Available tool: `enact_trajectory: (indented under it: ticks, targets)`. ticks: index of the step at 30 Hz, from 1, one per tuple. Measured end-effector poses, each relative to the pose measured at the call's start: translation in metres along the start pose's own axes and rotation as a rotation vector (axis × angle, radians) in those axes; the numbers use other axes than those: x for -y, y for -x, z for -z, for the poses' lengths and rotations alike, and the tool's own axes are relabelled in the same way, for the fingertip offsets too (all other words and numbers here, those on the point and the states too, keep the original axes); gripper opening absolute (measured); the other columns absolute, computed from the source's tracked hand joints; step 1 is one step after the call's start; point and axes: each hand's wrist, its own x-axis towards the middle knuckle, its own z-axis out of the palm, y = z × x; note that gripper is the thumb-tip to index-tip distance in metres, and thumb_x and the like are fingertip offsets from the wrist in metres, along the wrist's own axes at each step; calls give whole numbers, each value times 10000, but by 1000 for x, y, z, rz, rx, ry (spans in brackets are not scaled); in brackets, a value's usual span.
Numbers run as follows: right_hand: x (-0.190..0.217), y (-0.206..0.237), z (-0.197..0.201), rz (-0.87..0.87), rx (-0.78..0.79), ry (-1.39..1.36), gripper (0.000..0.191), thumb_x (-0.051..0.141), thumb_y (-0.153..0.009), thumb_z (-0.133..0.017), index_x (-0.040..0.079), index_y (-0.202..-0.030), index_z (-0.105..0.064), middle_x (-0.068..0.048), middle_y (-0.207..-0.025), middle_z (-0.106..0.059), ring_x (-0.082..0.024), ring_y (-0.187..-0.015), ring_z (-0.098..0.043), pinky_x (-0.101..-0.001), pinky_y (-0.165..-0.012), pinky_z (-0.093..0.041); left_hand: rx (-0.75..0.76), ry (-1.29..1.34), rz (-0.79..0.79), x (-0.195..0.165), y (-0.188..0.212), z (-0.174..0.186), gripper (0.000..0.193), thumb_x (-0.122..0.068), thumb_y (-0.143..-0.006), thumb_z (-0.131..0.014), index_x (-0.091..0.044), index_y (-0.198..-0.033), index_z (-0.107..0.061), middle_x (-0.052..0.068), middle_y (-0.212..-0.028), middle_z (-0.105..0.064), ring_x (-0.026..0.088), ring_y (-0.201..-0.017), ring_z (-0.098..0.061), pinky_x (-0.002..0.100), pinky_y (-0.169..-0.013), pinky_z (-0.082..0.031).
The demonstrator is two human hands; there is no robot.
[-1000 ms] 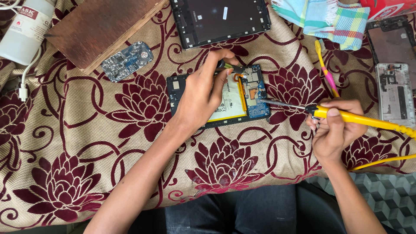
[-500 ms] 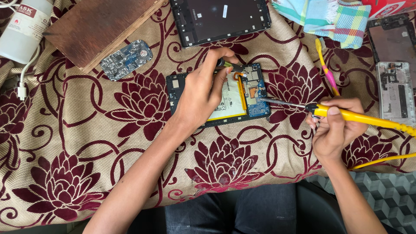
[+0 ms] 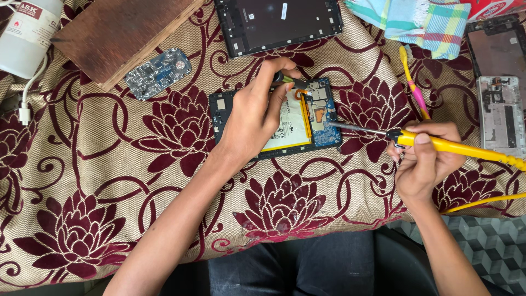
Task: The person solders components on an opened tablet's motherboard, holding a yellow soldering iron in one hand while steadying the board and prying at components with a small tool in the other hand. They reposition the tablet, work on different board areas, and finally move the board aside to work on a separate small circuit board.
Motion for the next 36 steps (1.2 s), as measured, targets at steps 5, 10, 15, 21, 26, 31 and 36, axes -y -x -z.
enact_trajectory:
  ticks: [5, 10, 15, 21, 26, 31, 36]
  targets:
    - [0, 1, 1, -3, -1, 14, 196, 101, -1141, -570, -72, -1075, -508, -156, -923, -576, -158, -639, -565, -294, -556, -515, 6, 8, 14, 0, -1, 0, 296, 68, -1061, -542, -60, -1312, -450, 160, -1253, -725, 278, -1117, -772, 326, -832, -696]
    - [1, 0, 1, -1, 10, 3, 193, 103, -1142, -570, -67, -1080, -505, -154, -921, -579, -160, -641, -575, -290, -564, -520, -5, 0, -16, 0, 0, 0, 299, 62, -1067, -542, -59, -1323, -448, 161, -1252, -723, 281, -1130, -767, 328, -856, -696]
    - [2, 0, 0, -11, 10, -5, 199, 106, -1142, -578, -70, -1083, -505, -154, -913, -579, -154, -631, -571, -299, -566, -527, 14, 16, 37, 0, 0, 0, 290, 52, -1064, -540, -60, -1317, -451, 156, -1247, -731, 261, -1094, -779, 319, -813, -699]
    - [1, 0, 1, -2, 13, 0, 208, 111, -1145, -581, -73, -1082, -506, -157, -916, -579, -161, -639, -572, -306, -564, -526, 0, 0, -1, -1, 0, 1, 293, 52, -1070, -545, -60, -1322, -447, 158, -1250, -728, 275, -1141, -764, 331, -882, -695]
    - [1, 1, 1, -9, 7, 5, 209, 110, -1148, -581, -76, -1087, -508, -159, -922, -576, -154, -634, -558, -304, -563, -522, 2, 7, 5, -1, 0, 0, 291, 56, -1070, -543, -58, -1321, -448, 161, -1253, -727, 275, -1148, -761, 333, -893, -694]
    - [3, 0, 0, -12, 13, 7, 202, 113, -1141, -575, -70, -1090, -507, -155, -919, -577, -159, -629, -567, -305, -566, -521, 1, 4, -3, 0, 0, 0, 295, 61, -1068, -543, -56, -1322, -449, 164, -1255, -724, 278, -1158, -756, 335, -909, -692]
    - [3, 0, -2, -8, 15, 18, 203, 114, -1142, -573, -72, -1091, -510, -155, -914, -576, -158, -635, -562, -304, -562, -517, -6, -1, -31, 0, 0, 1, 305, 73, -1063, -545, -51, -1324, -446, 167, -1261, -719, 289, -1176, -748, 343, -936, -689]
